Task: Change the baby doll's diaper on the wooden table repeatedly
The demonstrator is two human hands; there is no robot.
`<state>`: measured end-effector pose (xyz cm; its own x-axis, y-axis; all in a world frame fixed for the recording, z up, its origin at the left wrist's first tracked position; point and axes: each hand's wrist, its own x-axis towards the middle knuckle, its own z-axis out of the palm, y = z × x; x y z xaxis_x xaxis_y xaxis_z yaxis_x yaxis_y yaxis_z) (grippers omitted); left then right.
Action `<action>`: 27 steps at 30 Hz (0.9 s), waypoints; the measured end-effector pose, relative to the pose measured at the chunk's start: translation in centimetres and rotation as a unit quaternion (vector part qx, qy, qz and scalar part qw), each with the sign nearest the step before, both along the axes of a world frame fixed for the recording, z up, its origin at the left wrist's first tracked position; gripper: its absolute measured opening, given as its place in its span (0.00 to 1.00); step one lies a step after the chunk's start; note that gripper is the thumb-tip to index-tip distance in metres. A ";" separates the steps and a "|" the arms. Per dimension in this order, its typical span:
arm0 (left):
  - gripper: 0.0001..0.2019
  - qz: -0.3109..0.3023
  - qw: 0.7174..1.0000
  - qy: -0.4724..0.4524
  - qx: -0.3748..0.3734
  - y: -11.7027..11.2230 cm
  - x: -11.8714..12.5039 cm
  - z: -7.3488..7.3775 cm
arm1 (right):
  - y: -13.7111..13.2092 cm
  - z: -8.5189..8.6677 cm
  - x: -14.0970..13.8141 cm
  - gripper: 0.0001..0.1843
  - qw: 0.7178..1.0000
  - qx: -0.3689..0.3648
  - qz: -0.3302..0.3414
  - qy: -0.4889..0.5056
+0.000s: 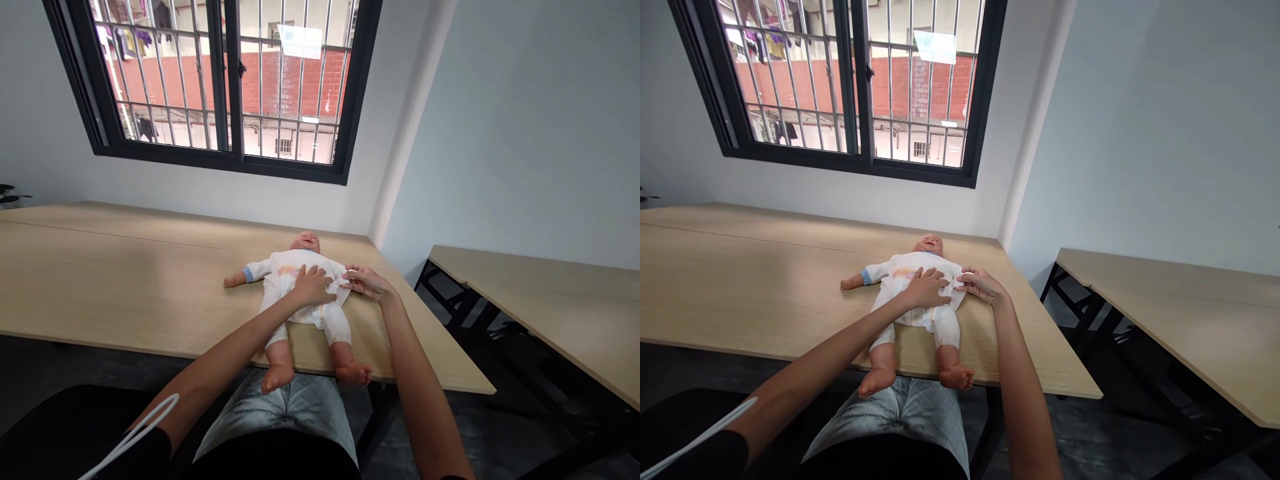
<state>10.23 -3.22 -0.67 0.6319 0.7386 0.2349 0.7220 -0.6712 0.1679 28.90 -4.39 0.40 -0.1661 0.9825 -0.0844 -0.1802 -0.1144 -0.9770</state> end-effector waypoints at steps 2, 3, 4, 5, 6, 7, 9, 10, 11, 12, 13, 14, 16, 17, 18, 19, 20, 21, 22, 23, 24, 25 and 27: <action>0.21 0.005 1.000 -0.012 0.001 0.0 0.2 -0.2 | -0.1 -0.1 -0.3 0.21 1.000 0.019 0.012 0.007; 0.21 0.005 1.000 -0.020 0.001 0.0 0.3 -0.3 | 0.0 -0.1 -0.4 0.21 0.999 0.029 0.016 0.008; 0.21 0.005 1.000 -0.030 0.000 0.0 0.4 -0.4 | 0.0 -0.3 -0.6 0.21 0.999 0.037 0.018 0.008; 0.22 0.002 0.999 -0.042 -0.001 0.0 0.4 -0.5 | 0.1 -0.4 -0.7 0.21 0.999 0.043 0.018 0.008; 0.24 -0.002 0.998 -0.055 -0.005 0.0 0.3 -0.5 | 0.2 -0.5 -0.8 0.21 0.999 0.048 0.019 0.008; 0.26 -0.007 0.998 -0.069 -0.010 0.1 0.2 -0.4 | 0.3 -0.7 -1.0 0.21 0.998 0.052 0.021 0.008; 0.30 -0.021 0.994 -0.101 -0.024 0.4 -0.2 -0.3 | 0.5 -0.9 -1.2 0.22 0.998 0.059 0.025 0.010; 0.31 -0.028 0.992 -0.116 -0.031 0.6 -0.5 -0.3 | 0.6 -1.0 -1.3 0.22 0.998 0.062 0.025 0.011; 0.30 -0.033 0.989 -0.139 -0.036 0.8 -0.8 -0.2 | 0.6 -1.1 -1.4 0.22 0.998 0.065 0.023 0.014; 0.29 -0.039 0.984 -0.172 -0.038 1.0 -1.1 -0.1 | 0.7 -1.2 -1.5 0.22 0.997 0.068 0.017 0.017; 0.26 -0.045 0.976 -0.212 -0.031 1.1 -1.4 -0.1 | 0.7 -1.2 -1.5 0.22 0.997 0.070 0.009 0.021; 0.22 -0.050 0.966 -0.253 -0.017 1.2 -1.7 0.0 | 0.7 -1.2 -1.6 0.22 0.997 0.071 0.002 0.025; 0.12 -0.056 0.948 -0.314 0.019 0.8 -2.4 0.1 | 0.7 -1.2 -1.6 0.22 0.997 0.073 -0.007 0.034; 0.07 -0.056 0.947 -0.315 0.040 0.3 -2.7 0.1 | 0.7 -1.2 -1.7 0.22 0.997 0.074 -0.008 0.036; 0.06 -0.052 0.953 -0.293 0.059 -0.3 -3.0 0.2 | 0.7 -1.2 -1.7 0.22 0.997 0.074 -0.006 0.036; 0.07 -0.049 0.961 -0.262 0.075 -1.0 -3.4 0.2 | 0.7 -1.2 -1.7 0.22 0.997 0.075 -0.005 0.034; 0.09 -0.049 0.969 -0.226 0.086 -1.7 -3.6 0.2 | 0.7 -1.2 -1.8 0.22 0.997 0.076 -0.005 0.032; 0.12 -0.052 0.976 -0.189 0.095 -2.5 -3.9 0.1 | 0.7 -1.1 -1.9 0.22 0.997 0.075 -0.005 0.028; 0.14 -0.057 0.981 -0.154 0.100 -3.1 -4.1 0.0 | 0.6 -1.1 -2.0 0.23 0.997 0.074 -0.006 0.025; 0.17 -0.066 0.985 -0.127 0.100 -3.7 -4.2 -0.1 | 0.6 -1.1 -2.1 0.23 0.997 0.072 -0.007 0.023; 0.19 -0.075 0.987 -0.105 0.101 -4.0 -4.3 -0.4 | 0.5 -1.0 -2.2 0.23 0.997 0.071 -0.009 0.021; 0.21 -0.081 0.987 -0.088 0.103 -4.3 -4.4 -0.7 | 0.4 -1.0 -2.3 0.24 0.997 0.072 -0.010 0.019; 0.25 -0.090 0.987 -0.068 0.111 -4.4 -4.4 -1.3 | 0.2 -0.8 -2.7 0.25 0.997 0.076 -0.008 0.012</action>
<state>5.79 -7.59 -1.97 0.7000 0.5380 0.4696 0.5684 -0.8178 0.0897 26.20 -4.24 -0.42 -0.1512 0.9861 0.0689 -0.2036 0.0372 -0.9783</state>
